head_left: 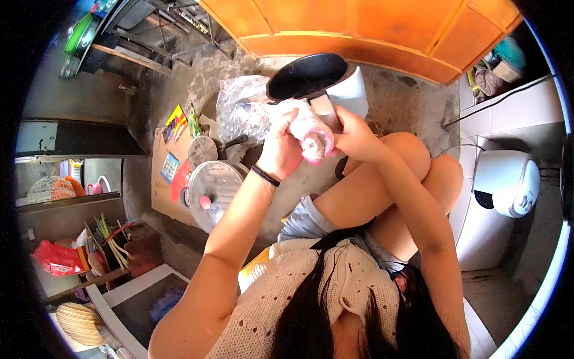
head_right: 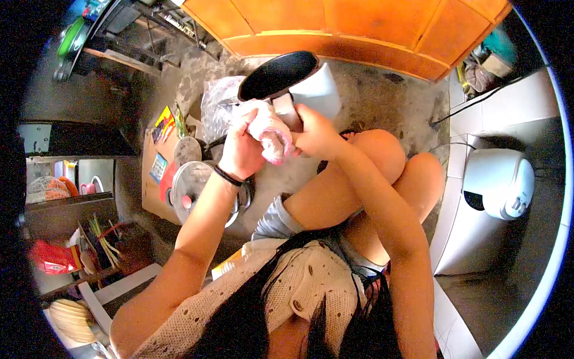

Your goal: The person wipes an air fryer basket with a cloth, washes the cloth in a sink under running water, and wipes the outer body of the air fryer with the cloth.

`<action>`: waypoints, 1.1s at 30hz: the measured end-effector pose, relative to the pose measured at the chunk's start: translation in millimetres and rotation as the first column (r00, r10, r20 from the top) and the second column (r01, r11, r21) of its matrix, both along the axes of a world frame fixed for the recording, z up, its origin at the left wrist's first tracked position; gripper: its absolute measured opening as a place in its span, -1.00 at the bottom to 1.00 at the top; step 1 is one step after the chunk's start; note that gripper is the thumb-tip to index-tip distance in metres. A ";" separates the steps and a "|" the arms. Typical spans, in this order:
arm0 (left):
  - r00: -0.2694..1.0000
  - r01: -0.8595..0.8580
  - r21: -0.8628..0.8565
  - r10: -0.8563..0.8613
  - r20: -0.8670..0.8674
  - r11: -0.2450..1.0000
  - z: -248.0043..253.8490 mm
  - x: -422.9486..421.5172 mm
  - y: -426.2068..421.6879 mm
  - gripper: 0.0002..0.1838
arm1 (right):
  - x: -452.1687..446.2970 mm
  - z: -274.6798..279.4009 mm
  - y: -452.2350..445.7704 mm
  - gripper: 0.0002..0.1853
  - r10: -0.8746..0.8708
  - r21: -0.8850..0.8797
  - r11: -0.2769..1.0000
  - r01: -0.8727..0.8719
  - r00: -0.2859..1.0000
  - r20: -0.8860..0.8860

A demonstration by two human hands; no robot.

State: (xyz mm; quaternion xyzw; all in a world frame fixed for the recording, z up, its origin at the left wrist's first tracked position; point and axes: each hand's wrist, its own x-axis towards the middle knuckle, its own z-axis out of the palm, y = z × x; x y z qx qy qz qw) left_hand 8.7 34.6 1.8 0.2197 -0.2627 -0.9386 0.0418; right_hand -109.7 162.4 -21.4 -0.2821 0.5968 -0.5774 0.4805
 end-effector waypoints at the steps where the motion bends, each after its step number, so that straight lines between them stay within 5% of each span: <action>1: 0.999 0.032 0.023 -0.033 0.023 0.999 2.3 4.7 -2.6 -0.67 | 6.1 -5.9 -7.5 -0.54 0.024 -0.066 0.997 -0.036 0.985 -0.172; 4: 0.999 0.054 0.066 -0.054 0.006 0.996 -15.7 14.9 -24.3 -0.68 | 17.1 22.8 -16.7 -0.57 0.161 0.189 0.974 -0.122 0.965 -0.206; 5: 0.998 -0.053 0.129 0.049 0.033 0.990 -17.2 18.9 -26.4 -0.73 | 18.6 -4.5 -21.8 -0.59 0.002 -0.094 0.991 -0.096 0.713 -0.702; 9: 0.996 -0.033 0.258 0.053 -0.069 0.965 -8.5 32.2 -23.9 -0.64 | 35.7 19.9 -33.4 -0.60 0.121 0.120 0.992 -0.034 0.473 -0.873; 12: 0.993 -0.121 0.254 0.116 0.034 0.960 0.0 28.4 -17.0 -0.56 | 43.3 19.3 -28.2 -0.60 0.028 0.040 0.999 0.022 0.393 -0.919; 13: 0.992 -0.093 0.257 0.112 -0.061 0.962 -8.0 32.0 -20.2 -0.53 | 40.7 30.7 -21.9 -0.52 0.068 0.081 0.997 0.009 0.449 -0.891; 14: 0.982 -0.063 0.256 0.106 -0.157 0.965 -15.7 35.1 -23.1 -0.50 | 41.5 39.7 -21.9 -0.50 -0.067 -0.069 0.997 0.015 0.528 -0.847; 16: 0.981 -0.192 0.166 0.192 0.012 0.967 -16.7 32.8 -22.5 -0.49 | 41.0 53.2 -19.3 -0.44 -0.314 -0.352 0.932 0.080 0.662 -0.681; 18: 0.976 -0.217 0.104 0.212 0.056 0.971 -28.4 38.2 -26.0 -0.51 | 49.1 54.9 -30.5 -0.43 -0.272 -0.352 0.934 -0.054 0.530 -0.803; 19: 0.950 0.086 0.294 0.011 -0.313 0.952 -25.0 45.2 -32.3 -0.50 | 53.6 48.0 -37.1 -0.49 -0.255 -0.343 0.931 -0.123 0.453 -0.854; 20: 0.987 -0.160 0.197 0.159 0.022 0.967 -21.8 44.6 -21.0 -0.45 | 55.3 39.0 -41.7 -0.54 -0.238 -0.327 0.925 -0.196 0.374 -0.896; 21: 0.986 -0.114 0.259 0.141 -0.090 0.959 -13.7 44.2 -19.8 -0.40 | 50.1 26.3 -49.0 -0.65 -0.171 -0.304 0.914 -0.268 0.425 -0.889; 22: 0.971 -0.067 0.317 0.135 -0.199 0.946 -6.8 46.4 -18.7 -0.34 | 47.0 24.2 -50.3 -0.70 -0.239 -0.371 0.910 -0.187 0.496 -0.835; 24: 0.985 -0.058 0.235 0.094 -0.143 0.970 3.1 42.6 -15.9 -0.22 | 41.6 24.2 -47.2 -0.80 -0.368 -0.477 0.878 -0.017 0.614 -0.698; 25: 0.986 -0.107 0.191 0.129 -0.110 0.976 13.3 40.1 -13.2 -0.19 | 40.9 31.2 -43.5 -0.86 -0.447 -0.474 0.849 0.234 0.797 -0.406; 27: 0.986 -0.104 0.197 0.128 -0.111 0.975 7.1 41.3 -20.3 -0.13 | 10.7 37.7 -34.8 -0.90 -0.623 -0.332 0.738 0.588 0.782 0.001; 30: 0.989 -0.100 0.185 0.117 -0.085 0.978 4.8 37.9 -19.9 -0.09 | -17.8 38.8 -23.1 -0.77 -0.632 -0.368 0.679 0.635 0.761 0.147; 33: 0.990 -0.078 0.151 0.094 -0.106 0.986 4.4 31.4 -10.1 -0.12 | 10.4 35.4 -39.0 -0.64 -0.560 -0.541 0.766 0.348 0.774 -0.296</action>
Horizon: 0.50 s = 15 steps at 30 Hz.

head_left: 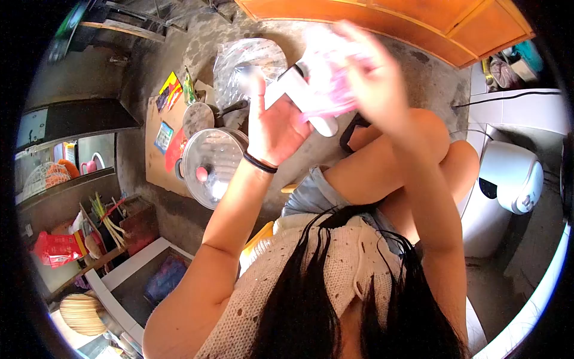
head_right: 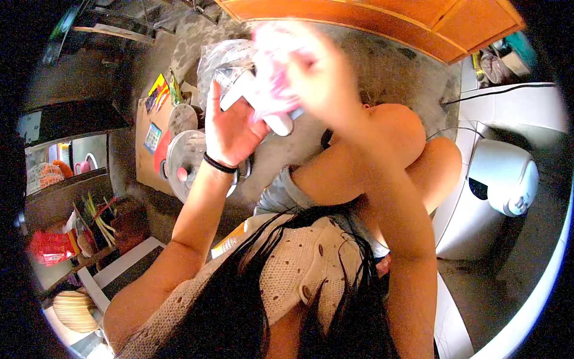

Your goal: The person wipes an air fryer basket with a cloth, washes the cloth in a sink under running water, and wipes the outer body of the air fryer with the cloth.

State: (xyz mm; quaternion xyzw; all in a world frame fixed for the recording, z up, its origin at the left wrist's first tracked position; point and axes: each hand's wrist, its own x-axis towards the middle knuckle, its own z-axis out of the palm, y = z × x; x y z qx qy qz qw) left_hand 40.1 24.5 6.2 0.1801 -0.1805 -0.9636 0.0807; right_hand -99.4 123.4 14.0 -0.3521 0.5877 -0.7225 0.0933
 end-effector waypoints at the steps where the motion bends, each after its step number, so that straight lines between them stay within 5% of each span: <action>1: 1.000 -0.021 0.002 0.021 0.000 1.000 4.4 -3.5 3.3 -0.12 | 9.4 -2.8 -1.5 -0.66 0.035 0.155 0.988 0.019 0.940 -0.339; 5: 0.999 -0.042 0.012 0.043 -0.034 0.999 11.5 -6.9 2.0 -0.14 | 36.5 -2.7 0.0 -0.69 0.017 0.203 0.973 0.113 0.838 -0.545; 9: 0.986 -0.076 -0.037 0.070 -0.151 0.996 5.2 -10.3 0.2 -0.29 | 46.1 -6.2 37.6 -0.73 0.032 0.263 0.956 0.131 0.843 -0.537; 12: 0.975 -0.199 -0.093 0.187 -0.123 0.976 -3.2 -17.1 -3.3 -0.41 | 34.2 -11.6 77.9 -0.74 0.025 0.574 0.808 0.135 0.965 -0.261; 15: 0.964 -0.241 -0.049 0.233 -0.125 0.969 7.3 -17.7 -6.8 -0.45 | 30.7 -5.9 75.8 -0.79 -0.216 0.370 0.914 0.168 0.972 0.091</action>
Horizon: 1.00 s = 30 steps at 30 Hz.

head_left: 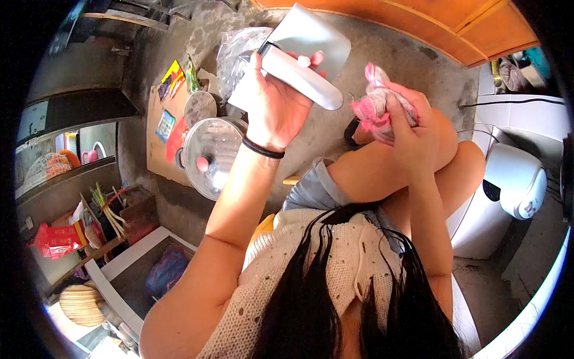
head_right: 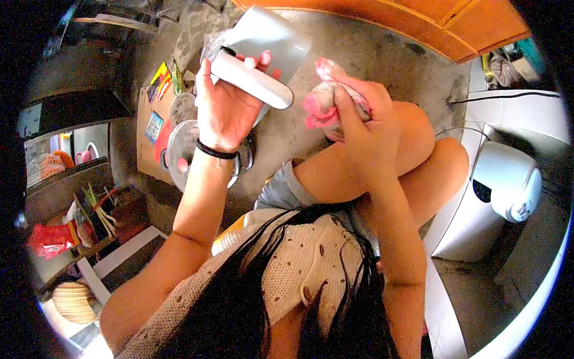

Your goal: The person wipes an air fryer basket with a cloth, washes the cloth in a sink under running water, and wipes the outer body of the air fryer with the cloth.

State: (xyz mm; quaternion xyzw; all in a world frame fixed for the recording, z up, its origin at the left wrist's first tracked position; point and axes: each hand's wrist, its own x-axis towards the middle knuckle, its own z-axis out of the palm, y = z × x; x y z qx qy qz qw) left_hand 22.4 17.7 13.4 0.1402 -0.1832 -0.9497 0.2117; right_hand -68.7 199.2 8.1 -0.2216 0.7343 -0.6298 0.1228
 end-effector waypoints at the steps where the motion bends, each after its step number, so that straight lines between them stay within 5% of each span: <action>1: 1.000 -0.012 0.003 0.012 0.013 1.000 0.6 -1.3 2.9 -0.50 | 0.6 -1.7 -3.7 -0.69 0.059 -0.051 0.997 -0.057 0.997 0.039; 4: 0.998 -0.043 0.068 0.039 0.054 0.997 9.2 -3.2 10.5 -0.51 | 14.2 -9.8 -36.0 -0.57 0.142 -0.067 0.980 -0.185 0.899 -0.414; 10: 0.997 -0.061 0.126 0.055 0.050 0.990 17.2 -10.5 22.5 -0.52 | 30.6 -15.9 -46.2 -0.57 0.113 0.029 0.993 -0.110 0.918 -0.380; 16: 0.997 -0.082 0.062 0.081 0.011 0.995 23.7 -14.1 20.1 -0.54 | 36.3 -20.9 -61.0 -0.72 -0.084 -0.170 0.985 0.023 0.927 -0.365; 22: 0.993 -0.115 0.103 0.117 -0.014 0.988 18.3 -19.3 26.5 -0.55 | 24.4 -16.2 -61.4 -0.83 -0.096 -0.133 0.986 0.103 0.994 0.058; 24: 0.984 -0.177 0.083 0.176 0.011 0.981 12.1 -18.7 25.1 -0.55 | 2.7 -41.2 -53.8 -0.81 -0.034 -0.003 0.999 0.034 0.998 -0.046; 26: 0.982 -0.187 0.069 0.187 0.008 0.980 8.7 -15.2 20.9 -0.58 | -10.1 -47.0 -41.3 -0.78 -0.043 -0.105 0.992 0.064 0.981 0.187; 28: 0.988 -0.152 0.062 0.154 -0.024 0.986 8.0 -11.1 16.2 -0.63 | -14.7 -29.7 -30.5 -0.71 0.025 -0.345 0.891 0.294 0.727 0.686; 30: 0.988 -0.149 0.040 0.151 -0.029 0.988 5.9 -11.6 18.4 -0.63 | -7.5 -18.0 -22.8 -0.76 0.105 -0.367 0.920 0.139 0.814 0.572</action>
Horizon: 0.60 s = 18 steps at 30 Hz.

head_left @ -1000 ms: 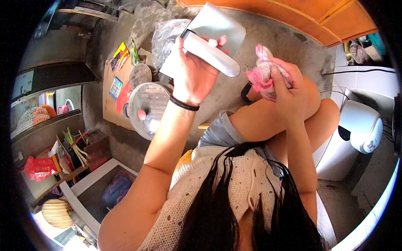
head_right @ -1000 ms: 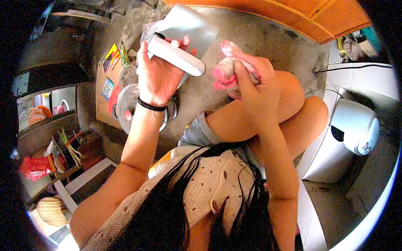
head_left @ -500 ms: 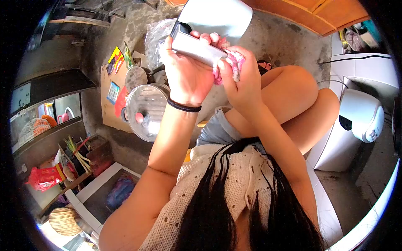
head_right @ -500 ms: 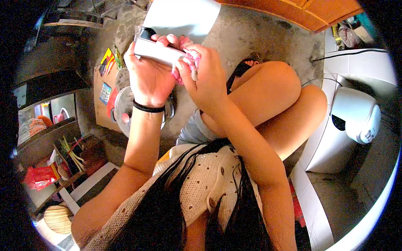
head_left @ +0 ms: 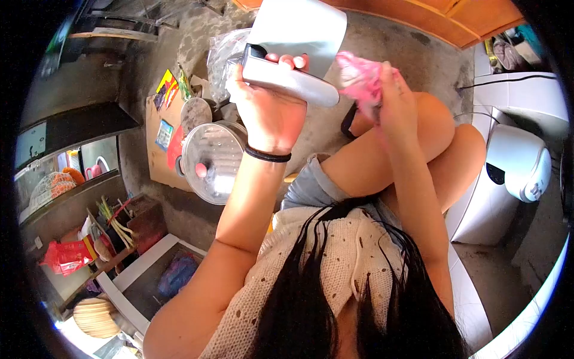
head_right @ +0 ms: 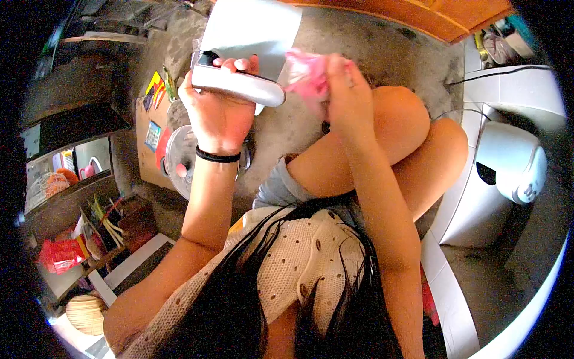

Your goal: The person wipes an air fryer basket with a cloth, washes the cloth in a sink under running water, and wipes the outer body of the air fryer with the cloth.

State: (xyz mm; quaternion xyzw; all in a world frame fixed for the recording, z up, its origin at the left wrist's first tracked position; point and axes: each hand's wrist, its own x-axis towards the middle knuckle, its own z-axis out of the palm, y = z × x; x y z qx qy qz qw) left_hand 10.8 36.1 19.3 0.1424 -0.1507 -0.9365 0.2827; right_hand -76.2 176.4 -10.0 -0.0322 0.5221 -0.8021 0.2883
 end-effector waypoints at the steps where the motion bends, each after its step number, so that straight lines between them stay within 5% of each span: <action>1: 1.000 0.008 -0.006 -0.008 -0.004 1.000 -1.4 -2.5 3.3 -0.63 | 7.7 12.5 3.9 -0.76 0.106 0.014 0.994 -0.106 0.990 -0.093; 3: 0.998 -0.035 0.072 0.031 0.055 0.997 6.5 -9.6 11.6 -0.59 | 19.1 20.1 8.9 -0.65 0.359 -0.055 0.923 -0.380 0.905 -0.228; 4: 0.999 -0.012 0.070 0.009 0.050 0.997 6.8 -10.6 12.7 -0.59 | 20.3 13.7 3.8 -0.62 0.236 0.054 0.969 -0.241 0.842 -0.484; 6: 0.998 0.027 0.060 -0.030 0.049 0.998 8.3 -9.1 12.4 -0.59 | 25.7 -5.8 -11.3 -0.56 0.059 0.122 0.987 0.104 0.472 -0.879; 10: 0.996 0.059 0.154 -0.047 -0.080 0.986 9.3 -9.3 7.0 -0.64 | 42.6 -1.6 -15.0 -0.68 0.020 0.237 0.947 0.218 0.693 -0.720; 13: 0.994 0.079 0.173 -0.064 -0.089 0.982 10.8 -9.5 2.1 -0.67 | 31.9 5.6 -14.9 -0.76 0.049 0.357 0.922 0.149 0.871 -0.489; 18: 0.986 0.131 0.243 -0.101 -0.132 0.961 12.0 -10.6 -4.4 -0.69 | 6.2 -5.8 -5.1 -0.74 -0.193 0.028 0.981 0.193 0.981 0.010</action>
